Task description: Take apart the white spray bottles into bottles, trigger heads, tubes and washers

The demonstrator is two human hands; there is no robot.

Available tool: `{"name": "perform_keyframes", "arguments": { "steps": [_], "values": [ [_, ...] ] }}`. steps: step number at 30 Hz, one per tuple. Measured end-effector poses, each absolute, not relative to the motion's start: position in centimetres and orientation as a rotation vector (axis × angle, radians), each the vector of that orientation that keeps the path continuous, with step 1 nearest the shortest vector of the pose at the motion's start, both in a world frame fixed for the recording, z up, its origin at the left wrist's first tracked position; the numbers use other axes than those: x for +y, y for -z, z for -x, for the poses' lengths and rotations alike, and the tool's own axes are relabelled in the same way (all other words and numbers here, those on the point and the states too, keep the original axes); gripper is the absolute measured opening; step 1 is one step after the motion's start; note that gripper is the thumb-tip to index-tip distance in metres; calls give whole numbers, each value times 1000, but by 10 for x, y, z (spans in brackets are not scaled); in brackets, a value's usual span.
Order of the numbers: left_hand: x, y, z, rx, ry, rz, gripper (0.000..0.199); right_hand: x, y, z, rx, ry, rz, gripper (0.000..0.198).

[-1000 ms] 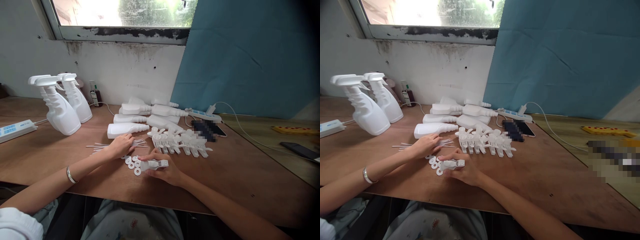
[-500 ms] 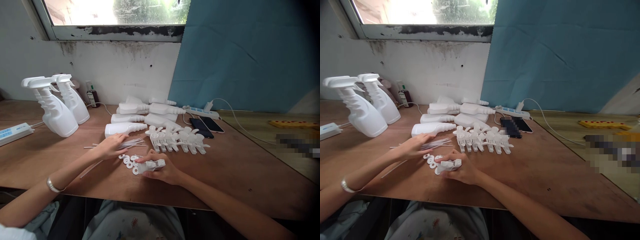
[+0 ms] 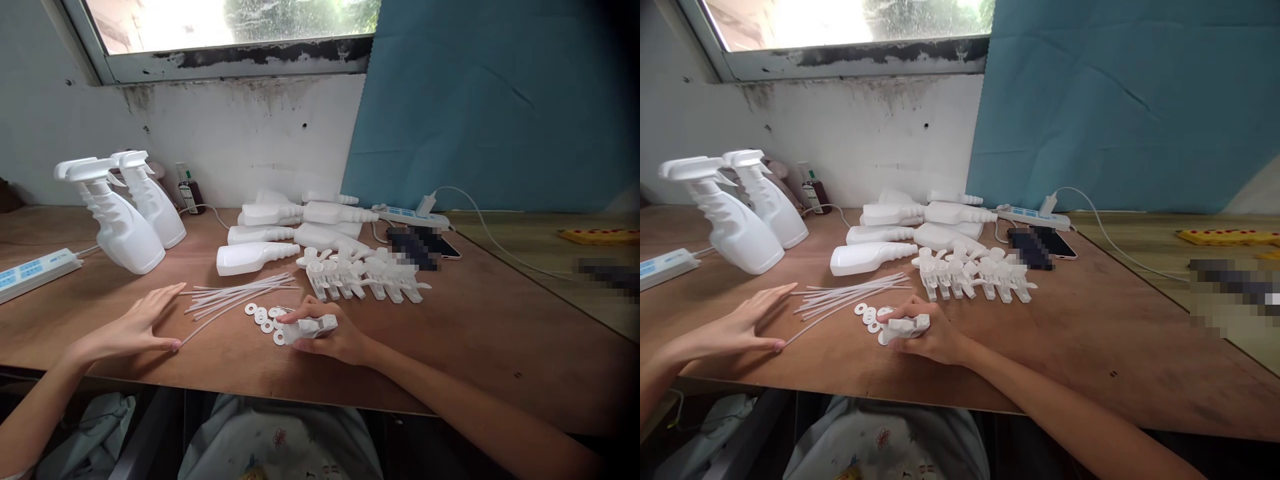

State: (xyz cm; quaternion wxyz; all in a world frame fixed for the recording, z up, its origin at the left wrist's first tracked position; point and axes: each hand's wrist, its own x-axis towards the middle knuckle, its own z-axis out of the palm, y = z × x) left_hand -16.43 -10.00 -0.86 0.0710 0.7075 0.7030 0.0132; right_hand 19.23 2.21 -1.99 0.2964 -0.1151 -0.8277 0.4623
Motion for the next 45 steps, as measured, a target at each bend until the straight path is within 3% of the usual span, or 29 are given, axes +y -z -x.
{"name": "perform_keyframes", "arguments": {
  "steps": [6,12,23,33,45],
  "values": [
    [-123,21,172,2174,-81,-1922,80,22,20,-191,-2201,-1228,303,31],
    [-125,21,167,2060,-31,-2041,98,23,21,-192,-2197,-1245,320,33],
    [-92,51,167,2194,-21,-2229,99,23,23,-193,-2207,-1264,324,33],
    [-69,65,157,2330,-248,-2211,86,22,21,-191,-2208,-1273,315,33],
    [-45,50,129,2121,-614,-2111,82,21,22,-192,-2213,-1261,319,33]
  ]
}}
